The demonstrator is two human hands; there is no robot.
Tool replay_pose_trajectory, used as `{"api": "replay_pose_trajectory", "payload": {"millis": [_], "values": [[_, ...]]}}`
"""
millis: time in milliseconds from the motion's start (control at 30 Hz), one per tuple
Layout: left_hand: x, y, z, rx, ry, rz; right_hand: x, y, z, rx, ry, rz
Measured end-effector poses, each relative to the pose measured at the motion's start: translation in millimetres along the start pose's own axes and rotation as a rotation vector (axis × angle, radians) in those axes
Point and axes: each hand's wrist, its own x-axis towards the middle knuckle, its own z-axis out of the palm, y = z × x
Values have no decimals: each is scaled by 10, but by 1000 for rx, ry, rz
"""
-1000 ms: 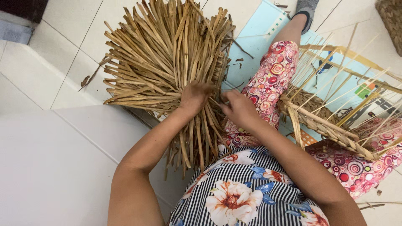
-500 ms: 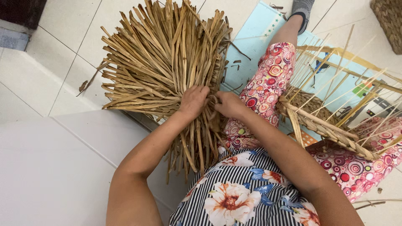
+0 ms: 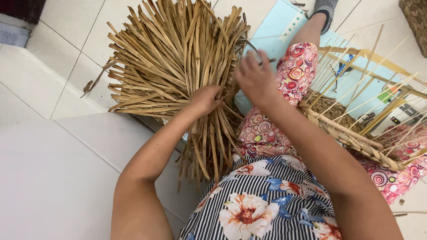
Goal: The person weaves dried plant fibers through a wooden frame to create a basket-like structure, handling individual strips and threading them between vertical wooden sticks.
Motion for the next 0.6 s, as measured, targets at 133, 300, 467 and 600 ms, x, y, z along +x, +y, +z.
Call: {"api": "replay_pose_trajectory", "payload": {"millis": [133, 300, 467, 600], "values": [[43, -211, 167, -335, 24, -111, -87, 335, 71, 62, 265, 201], [-57, -654, 323, -1196, 677, -366, -179, -49, 47, 544, 327, 383], [-343, -1195, 543, -1166, 859, -436, -145, -580, -102, 836, -865, 267], [-540, -1381, 789, -1010, -251, -649, -170, -922, -72, 955, -1030, 106]]}}
